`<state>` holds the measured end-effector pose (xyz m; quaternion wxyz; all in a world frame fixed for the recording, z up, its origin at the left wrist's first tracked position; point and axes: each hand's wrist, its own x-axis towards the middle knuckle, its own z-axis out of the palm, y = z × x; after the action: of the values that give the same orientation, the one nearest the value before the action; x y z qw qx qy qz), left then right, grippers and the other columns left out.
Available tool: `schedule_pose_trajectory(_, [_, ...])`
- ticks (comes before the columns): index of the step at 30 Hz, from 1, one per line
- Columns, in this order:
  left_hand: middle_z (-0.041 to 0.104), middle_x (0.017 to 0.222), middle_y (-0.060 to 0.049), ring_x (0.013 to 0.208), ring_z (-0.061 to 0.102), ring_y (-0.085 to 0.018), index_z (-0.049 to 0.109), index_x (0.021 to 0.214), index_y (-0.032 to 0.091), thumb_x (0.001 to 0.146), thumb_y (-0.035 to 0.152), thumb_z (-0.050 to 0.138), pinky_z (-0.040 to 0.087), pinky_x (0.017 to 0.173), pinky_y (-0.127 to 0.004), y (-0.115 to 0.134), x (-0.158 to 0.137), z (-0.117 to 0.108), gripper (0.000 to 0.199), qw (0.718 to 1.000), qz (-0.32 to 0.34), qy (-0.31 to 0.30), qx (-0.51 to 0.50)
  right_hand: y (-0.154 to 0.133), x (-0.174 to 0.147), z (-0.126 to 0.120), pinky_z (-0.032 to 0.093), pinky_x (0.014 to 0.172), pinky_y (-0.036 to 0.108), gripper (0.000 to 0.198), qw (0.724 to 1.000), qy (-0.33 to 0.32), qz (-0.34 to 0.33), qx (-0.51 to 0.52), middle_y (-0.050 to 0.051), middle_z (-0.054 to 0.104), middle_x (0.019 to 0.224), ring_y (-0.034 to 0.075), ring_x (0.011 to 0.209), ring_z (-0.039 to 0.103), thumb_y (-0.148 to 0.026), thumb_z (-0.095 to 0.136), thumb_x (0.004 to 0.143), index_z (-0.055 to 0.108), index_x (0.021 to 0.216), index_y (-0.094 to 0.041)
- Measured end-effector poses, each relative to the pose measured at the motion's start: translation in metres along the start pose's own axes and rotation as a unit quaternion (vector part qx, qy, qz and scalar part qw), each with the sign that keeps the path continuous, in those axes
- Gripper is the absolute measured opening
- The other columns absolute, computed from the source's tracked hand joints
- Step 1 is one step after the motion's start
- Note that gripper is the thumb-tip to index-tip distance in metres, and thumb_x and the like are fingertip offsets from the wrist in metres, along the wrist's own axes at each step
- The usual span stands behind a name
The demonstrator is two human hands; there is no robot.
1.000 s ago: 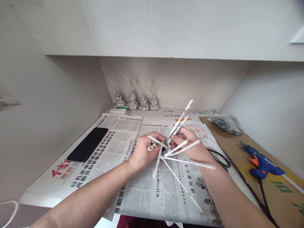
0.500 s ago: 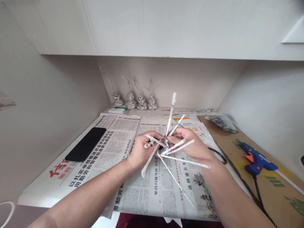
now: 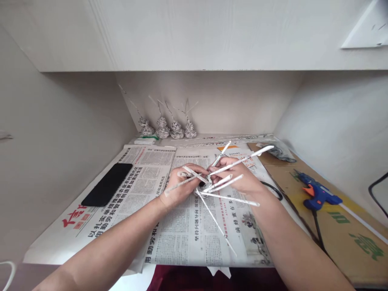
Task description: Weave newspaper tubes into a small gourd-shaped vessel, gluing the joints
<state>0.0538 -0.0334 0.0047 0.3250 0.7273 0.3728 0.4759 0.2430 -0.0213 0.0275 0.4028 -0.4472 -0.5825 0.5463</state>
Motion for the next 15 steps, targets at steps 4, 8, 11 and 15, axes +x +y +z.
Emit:
schedule_pose_trajectory(4, [0.074, 0.093, -0.005, 0.087, 0.069, -0.016, 0.073, 0.089, 0.018, 0.084, 0.022, 0.062, 0.053, 0.083, -0.027, -0.002, 0.002, -0.004, 0.013, 0.998, -0.005, -0.056, -0.033, -0.001, 0.001, -0.006, 0.046, 0.044, 0.023, 0.037, 0.997, -0.030, 0.051, 0.044, 0.001, 0.067, 0.060, 0.014, 0.051, 0.063, -0.037, 0.085, 0.058, 0.058, 0.071, -0.016])
schedule_pose_trajectory(8, [0.074, 0.089, -0.005, 0.084, 0.069, -0.016, 0.072, 0.088, 0.016, 0.083, 0.020, 0.062, 0.054, 0.081, -0.027, -0.006, 0.005, -0.004, 0.012, 0.996, -0.007, -0.072, -0.047, 0.000, 0.003, -0.012, 0.047, 0.046, 0.024, 0.034, 0.992, -0.064, 0.083, 0.074, 0.000, 0.067, 0.061, 0.012, 0.050, 0.062, -0.037, 0.083, 0.061, 0.059, 0.071, -0.017])
schedule_pose_trajectory(11, [0.075, 0.089, -0.004, 0.085, 0.069, -0.016, 0.072, 0.087, 0.018, 0.082, 0.017, 0.060, 0.055, 0.082, -0.028, -0.004, 0.008, -0.003, 0.013, 0.997, -0.008, -0.072, -0.029, 0.002, 0.004, -0.013, 0.049, 0.050, 0.025, 0.032, 0.993, -0.061, 0.065, 0.083, -0.001, 0.066, 0.060, 0.012, 0.051, 0.062, -0.037, 0.082, 0.062, 0.059, 0.070, -0.016])
schedule_pose_trajectory(15, [0.075, 0.087, -0.004, 0.079, 0.070, -0.016, 0.074, 0.086, 0.018, 0.079, 0.015, 0.061, 0.056, 0.076, -0.027, 0.003, 0.016, -0.002, 0.015, 0.996, -0.033, -0.084, -0.020, 0.003, 0.006, -0.013, 0.046, 0.048, 0.025, 0.036, 0.998, -0.024, 0.033, 0.048, -0.002, 0.064, 0.056, 0.013, 0.048, 0.060, -0.040, 0.082, 0.059, 0.057, 0.069, -0.017])
